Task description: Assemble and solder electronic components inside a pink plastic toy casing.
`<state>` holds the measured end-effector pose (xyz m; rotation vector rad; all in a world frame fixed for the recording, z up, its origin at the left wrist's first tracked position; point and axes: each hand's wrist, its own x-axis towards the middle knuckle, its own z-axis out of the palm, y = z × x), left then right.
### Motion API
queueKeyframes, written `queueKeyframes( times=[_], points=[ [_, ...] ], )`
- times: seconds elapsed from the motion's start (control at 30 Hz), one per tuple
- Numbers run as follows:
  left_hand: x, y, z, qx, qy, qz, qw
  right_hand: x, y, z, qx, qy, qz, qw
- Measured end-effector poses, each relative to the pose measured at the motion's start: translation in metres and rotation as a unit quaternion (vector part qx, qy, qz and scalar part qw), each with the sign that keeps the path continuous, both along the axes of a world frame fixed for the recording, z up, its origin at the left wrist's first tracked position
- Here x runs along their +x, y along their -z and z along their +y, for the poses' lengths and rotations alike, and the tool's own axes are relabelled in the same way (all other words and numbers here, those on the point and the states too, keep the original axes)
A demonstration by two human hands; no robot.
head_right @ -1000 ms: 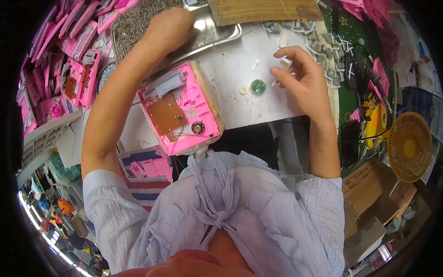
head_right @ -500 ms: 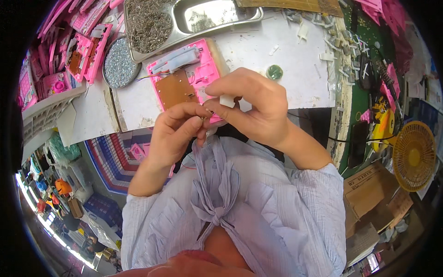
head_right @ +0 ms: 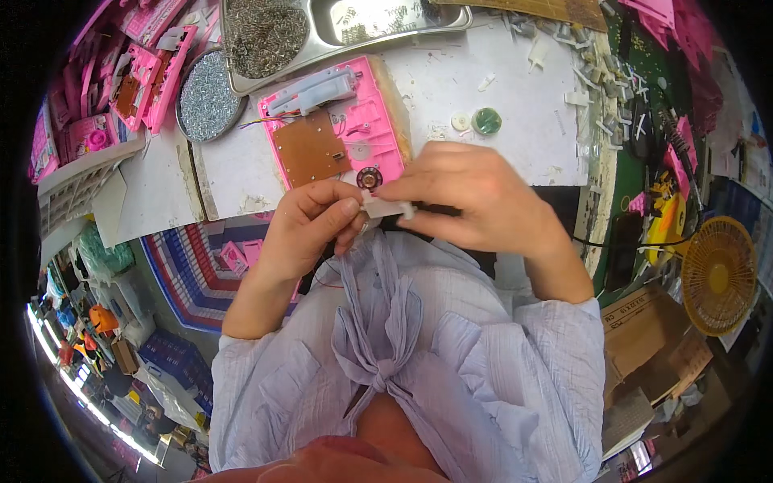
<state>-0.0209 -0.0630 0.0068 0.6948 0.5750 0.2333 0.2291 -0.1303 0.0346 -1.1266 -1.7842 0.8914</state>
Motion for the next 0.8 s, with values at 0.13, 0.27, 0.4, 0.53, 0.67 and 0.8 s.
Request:
queueKeyframes(
  times=[0.13, 0.27, 0.4, 0.53, 0.67, 0.8],
  points=[
    [0.014, -0.029, 0.019, 0.202, 0.107, 0.090, 0.969, 0.024, 0.000, -0.017, -0.135, -0.035, 0.039, 0.990],
    [0.042, -0.017, 0.052, 0.662, 0.099, 0.171, 0.723, 0.027, 0.019, -0.029, -0.139, 0.032, 0.145, 0.979],
    [0.067, -0.015, 0.059, 0.763, 0.263, 0.282, 0.519, 0.030, 0.016, -0.036, -0.139, 0.066, 0.172, 0.973],
    [0.078, -0.014, 0.070, 0.777, 0.285, 0.248, 0.504, 0.033, 0.015, -0.040, -0.128, 0.084, 0.155, 0.976],
    [0.085, -0.010, 0.073, 0.779, 0.286, 0.232, 0.508, 0.032, 0.017, -0.040, -0.119, 0.104, 0.130, 0.979],
    [0.081, -0.007, 0.070, 0.788, 0.261, 0.239, 0.504, 0.029, 0.016, -0.039, -0.111, 0.142, 0.060, 0.982]
  ],
)
